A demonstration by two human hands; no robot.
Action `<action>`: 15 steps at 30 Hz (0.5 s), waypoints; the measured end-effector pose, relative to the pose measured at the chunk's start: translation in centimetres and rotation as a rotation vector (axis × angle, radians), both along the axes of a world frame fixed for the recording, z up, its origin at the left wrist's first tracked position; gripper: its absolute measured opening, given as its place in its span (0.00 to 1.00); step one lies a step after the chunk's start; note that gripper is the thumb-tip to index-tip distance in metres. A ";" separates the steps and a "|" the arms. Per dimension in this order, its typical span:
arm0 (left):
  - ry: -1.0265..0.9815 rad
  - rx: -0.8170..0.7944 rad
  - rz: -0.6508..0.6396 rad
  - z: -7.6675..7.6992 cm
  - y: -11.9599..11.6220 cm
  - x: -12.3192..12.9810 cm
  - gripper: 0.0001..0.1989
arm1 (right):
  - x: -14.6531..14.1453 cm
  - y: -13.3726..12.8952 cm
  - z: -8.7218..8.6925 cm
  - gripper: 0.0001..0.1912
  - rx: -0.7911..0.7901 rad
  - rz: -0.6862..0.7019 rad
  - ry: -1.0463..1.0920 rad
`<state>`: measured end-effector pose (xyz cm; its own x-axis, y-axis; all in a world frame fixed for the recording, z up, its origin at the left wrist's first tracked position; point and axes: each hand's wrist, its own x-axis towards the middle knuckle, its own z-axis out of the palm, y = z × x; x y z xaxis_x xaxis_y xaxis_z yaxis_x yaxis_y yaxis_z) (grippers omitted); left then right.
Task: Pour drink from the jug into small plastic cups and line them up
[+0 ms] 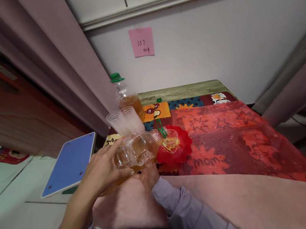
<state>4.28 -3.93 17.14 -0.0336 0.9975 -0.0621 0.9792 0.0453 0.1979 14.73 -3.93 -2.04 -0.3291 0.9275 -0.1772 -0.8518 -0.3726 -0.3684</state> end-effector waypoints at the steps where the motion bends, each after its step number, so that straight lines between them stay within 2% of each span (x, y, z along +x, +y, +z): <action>1: 0.006 -0.003 0.002 0.0 0.0 0.0 0.54 | 0.0 0.0 0.0 0.46 -0.001 -0.010 -0.004; 15: 0.006 -0.013 -0.004 0.1 0.0 0.0 0.53 | 0.2 -0.1 0.5 0.45 0.008 0.007 0.018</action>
